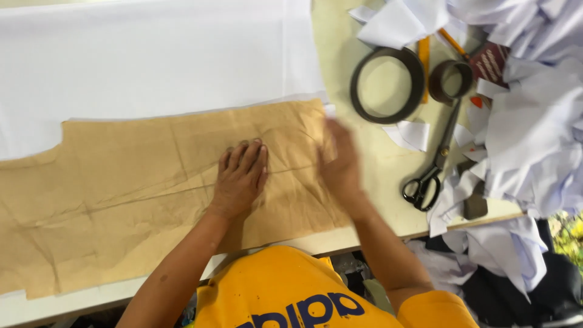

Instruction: The person places a paper pattern on a white fabric, uses a ruler and pencil to trace the pattern outline, then uses scissors to cut the fabric along the traced lines. The cut fabric piece is set aside.

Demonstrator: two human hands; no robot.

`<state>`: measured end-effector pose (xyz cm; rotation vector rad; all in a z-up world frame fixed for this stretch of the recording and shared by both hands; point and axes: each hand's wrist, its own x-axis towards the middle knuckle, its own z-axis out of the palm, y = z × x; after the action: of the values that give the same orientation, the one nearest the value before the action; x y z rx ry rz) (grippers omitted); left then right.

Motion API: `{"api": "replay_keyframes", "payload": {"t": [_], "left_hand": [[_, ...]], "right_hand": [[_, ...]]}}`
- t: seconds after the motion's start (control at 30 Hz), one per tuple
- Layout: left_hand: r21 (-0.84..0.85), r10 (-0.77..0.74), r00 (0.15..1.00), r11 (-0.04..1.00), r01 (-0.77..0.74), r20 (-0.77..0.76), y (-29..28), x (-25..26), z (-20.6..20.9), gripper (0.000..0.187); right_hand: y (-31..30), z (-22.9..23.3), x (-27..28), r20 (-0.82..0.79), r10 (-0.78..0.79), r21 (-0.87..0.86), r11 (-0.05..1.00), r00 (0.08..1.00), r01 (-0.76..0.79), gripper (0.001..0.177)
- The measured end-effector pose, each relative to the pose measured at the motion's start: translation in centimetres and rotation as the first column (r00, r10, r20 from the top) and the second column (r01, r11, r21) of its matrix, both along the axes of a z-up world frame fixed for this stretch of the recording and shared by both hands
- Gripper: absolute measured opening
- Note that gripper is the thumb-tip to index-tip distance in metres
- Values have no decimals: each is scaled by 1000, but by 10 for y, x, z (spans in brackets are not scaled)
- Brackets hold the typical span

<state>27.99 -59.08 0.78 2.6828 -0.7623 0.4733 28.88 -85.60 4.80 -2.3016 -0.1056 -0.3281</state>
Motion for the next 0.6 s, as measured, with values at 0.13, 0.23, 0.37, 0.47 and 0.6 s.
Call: {"api": "replay_keyframes", "payload": {"t": [0.13, 0.23, 0.37, 0.47, 0.6], "left_hand": [[-29, -62, 998, 998, 62, -17, 2, -2, -11, 42], [57, -56, 998, 997, 54, 43, 3, 0, -14, 46], [82, -61, 988, 995, 50, 144, 0, -1, -6, 42], [108, -74, 981, 993, 55, 178, -1, 2, 0, 39], [98, -102, 974, 992, 84, 204, 0, 1, 3, 37]], "right_hand": [[88, -36, -52, 13, 263, -51, 964, 965, -262, 45], [89, -47, -79, -138, 190, -269, 937, 972, -222, 58], [53, -67, -92, -53, 87, -467, 878, 995, -102, 71], [14, -81, -103, -11, 31, -504, 863, 999, -32, 73], [-51, -91, -125, 34, -35, -483, 874, 999, 47, 67]]}}
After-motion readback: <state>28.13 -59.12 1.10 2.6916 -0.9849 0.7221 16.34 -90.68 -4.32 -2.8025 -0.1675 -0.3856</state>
